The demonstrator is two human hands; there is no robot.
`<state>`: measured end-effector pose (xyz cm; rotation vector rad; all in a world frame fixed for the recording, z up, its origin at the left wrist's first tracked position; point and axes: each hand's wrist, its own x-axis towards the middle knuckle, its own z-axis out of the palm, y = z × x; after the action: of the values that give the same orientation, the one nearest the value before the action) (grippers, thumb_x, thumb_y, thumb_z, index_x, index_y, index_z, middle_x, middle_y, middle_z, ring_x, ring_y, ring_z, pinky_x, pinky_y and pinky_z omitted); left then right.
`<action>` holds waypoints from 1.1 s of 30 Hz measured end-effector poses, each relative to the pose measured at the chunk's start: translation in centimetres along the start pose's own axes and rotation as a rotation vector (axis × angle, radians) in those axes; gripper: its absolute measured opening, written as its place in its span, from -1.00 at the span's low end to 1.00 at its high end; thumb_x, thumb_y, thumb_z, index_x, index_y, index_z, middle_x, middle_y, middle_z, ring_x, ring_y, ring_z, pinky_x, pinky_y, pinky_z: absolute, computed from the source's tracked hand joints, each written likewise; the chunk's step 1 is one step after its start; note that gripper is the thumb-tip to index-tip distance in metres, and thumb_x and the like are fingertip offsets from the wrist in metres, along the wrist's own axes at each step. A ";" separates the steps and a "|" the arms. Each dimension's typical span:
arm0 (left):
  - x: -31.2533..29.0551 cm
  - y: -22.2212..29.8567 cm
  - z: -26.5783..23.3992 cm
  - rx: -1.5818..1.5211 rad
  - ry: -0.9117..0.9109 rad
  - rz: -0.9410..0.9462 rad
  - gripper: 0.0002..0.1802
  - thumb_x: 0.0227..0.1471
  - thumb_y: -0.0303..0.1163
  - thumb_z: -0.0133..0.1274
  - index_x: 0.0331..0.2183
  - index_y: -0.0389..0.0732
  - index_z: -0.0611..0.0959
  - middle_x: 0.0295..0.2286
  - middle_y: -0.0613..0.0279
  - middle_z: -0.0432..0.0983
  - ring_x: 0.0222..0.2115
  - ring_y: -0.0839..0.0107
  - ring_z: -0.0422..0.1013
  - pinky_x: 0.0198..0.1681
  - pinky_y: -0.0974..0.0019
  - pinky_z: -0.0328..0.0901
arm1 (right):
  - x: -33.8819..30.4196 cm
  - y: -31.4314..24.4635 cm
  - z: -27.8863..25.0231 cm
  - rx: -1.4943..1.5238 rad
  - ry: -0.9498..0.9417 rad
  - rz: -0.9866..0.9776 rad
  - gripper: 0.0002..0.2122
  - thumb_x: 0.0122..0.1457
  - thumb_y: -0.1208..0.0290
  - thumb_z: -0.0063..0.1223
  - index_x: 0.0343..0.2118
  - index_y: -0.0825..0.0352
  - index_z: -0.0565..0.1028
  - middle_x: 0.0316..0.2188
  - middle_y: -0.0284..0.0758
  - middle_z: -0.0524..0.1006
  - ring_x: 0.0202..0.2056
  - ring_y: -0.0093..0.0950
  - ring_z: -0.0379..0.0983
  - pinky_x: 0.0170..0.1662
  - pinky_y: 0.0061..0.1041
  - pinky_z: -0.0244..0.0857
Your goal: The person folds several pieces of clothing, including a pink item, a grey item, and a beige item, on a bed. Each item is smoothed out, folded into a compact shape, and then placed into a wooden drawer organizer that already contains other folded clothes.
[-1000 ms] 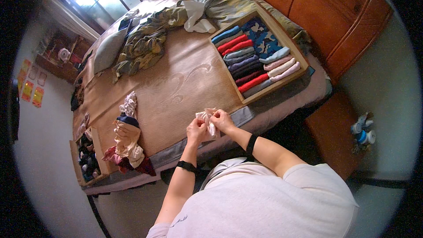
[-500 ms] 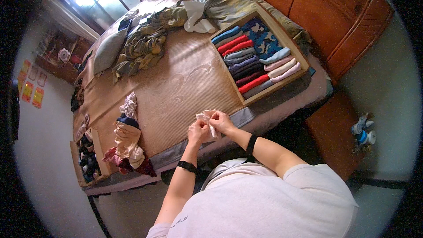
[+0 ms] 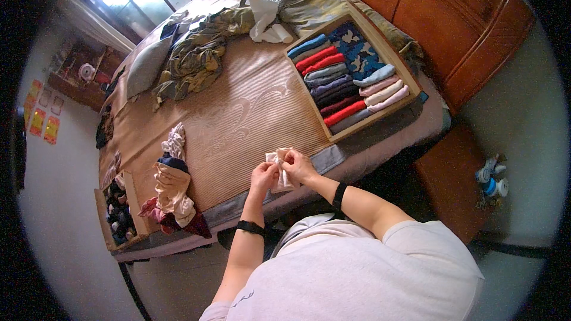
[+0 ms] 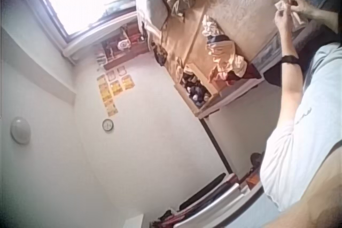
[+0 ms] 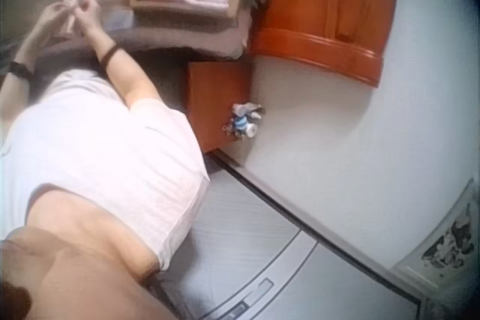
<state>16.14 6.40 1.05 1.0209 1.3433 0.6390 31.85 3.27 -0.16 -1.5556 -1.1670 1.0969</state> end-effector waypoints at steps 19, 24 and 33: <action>-0.1 0.8 0.6 0.870 0.048 0.255 -0.71 -0.14 -0.19 0.20 -0.39 -0.19 0.70 -0.48 0.07 0.63 -0.39 0.24 0.57 -0.30 0.22 0.41 | -0.3 -0.6 -0.3 0.046 0.048 0.040 -0.74 -0.01 0.32 0.22 -0.32 0.34 0.46 -0.42 -0.31 0.54 -0.37 -0.50 0.48 -0.24 -0.48 0.39; 0.5 0.0 1.6 0.760 0.195 0.144 -0.71 -0.10 -0.18 0.18 -0.41 -0.21 0.67 -0.48 0.11 0.62 -0.41 0.32 0.56 -0.33 0.25 0.40 | 0.2 -1.5 -0.3 -0.076 0.007 0.092 -0.69 0.03 0.22 0.28 -0.31 0.35 0.48 -0.40 -0.31 0.57 -0.34 -0.50 0.50 -0.24 -0.47 0.39; 0.4 -2.2 1.5 0.022 0.078 0.116 -0.93 0.09 -0.46 0.02 -0.33 -0.21 0.53 -0.51 0.39 0.44 -0.55 0.57 0.34 -0.48 0.48 0.27 | -1.1 -0.8 -0.1 -0.021 0.009 -0.039 -0.76 0.14 0.25 0.15 -0.28 0.34 0.57 -0.41 -0.29 0.61 -0.37 -0.45 0.54 -0.25 -0.45 0.40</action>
<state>17.29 5.44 -1.23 1.1073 1.3680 0.7590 31.63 2.32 0.80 -1.5464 -1.2018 1.0543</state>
